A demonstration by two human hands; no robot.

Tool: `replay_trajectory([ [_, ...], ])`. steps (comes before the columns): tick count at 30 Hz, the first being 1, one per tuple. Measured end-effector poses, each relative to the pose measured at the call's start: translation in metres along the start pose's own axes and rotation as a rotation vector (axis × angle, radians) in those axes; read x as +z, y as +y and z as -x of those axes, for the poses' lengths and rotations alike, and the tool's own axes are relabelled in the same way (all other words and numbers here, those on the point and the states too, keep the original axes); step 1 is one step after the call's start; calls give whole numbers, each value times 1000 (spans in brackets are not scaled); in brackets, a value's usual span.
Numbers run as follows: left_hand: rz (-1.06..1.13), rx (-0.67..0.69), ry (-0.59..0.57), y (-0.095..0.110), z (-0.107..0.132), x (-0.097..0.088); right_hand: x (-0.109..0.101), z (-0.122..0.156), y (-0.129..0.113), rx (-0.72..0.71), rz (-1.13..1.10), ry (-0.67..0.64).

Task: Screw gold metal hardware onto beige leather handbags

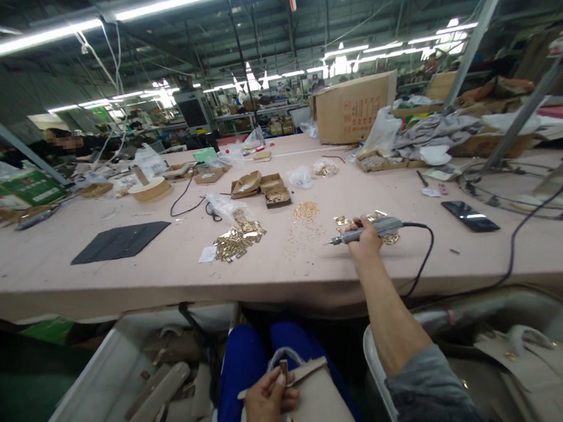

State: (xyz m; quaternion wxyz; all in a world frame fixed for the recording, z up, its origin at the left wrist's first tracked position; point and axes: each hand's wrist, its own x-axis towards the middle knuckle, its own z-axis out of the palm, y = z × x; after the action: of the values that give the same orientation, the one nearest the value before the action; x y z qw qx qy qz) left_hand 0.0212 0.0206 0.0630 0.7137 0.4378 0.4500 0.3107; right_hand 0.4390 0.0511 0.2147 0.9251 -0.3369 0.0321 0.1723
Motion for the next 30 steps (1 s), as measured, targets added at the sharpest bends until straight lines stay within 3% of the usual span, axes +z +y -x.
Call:
replay_trajectory([
  [6, 27, 31, -51, -1, 6, 0, -21, 101, 1, 98, 22, -123],
  [11, 69, 22, -118, -12, 3, -5, -46, 193, 38, 224, 190, -58],
  [15, 87, 4, -115, -17, 2, -5, -63, 243, 75, 241, 302, -6],
  [20, 111, 18, -106, -20, 1, -4, -70, 261, 100, 185, 357, 19],
  [30, 84, 2, -89, -16, 3, -2, -72, 268, 115, 142, 410, 16],
])
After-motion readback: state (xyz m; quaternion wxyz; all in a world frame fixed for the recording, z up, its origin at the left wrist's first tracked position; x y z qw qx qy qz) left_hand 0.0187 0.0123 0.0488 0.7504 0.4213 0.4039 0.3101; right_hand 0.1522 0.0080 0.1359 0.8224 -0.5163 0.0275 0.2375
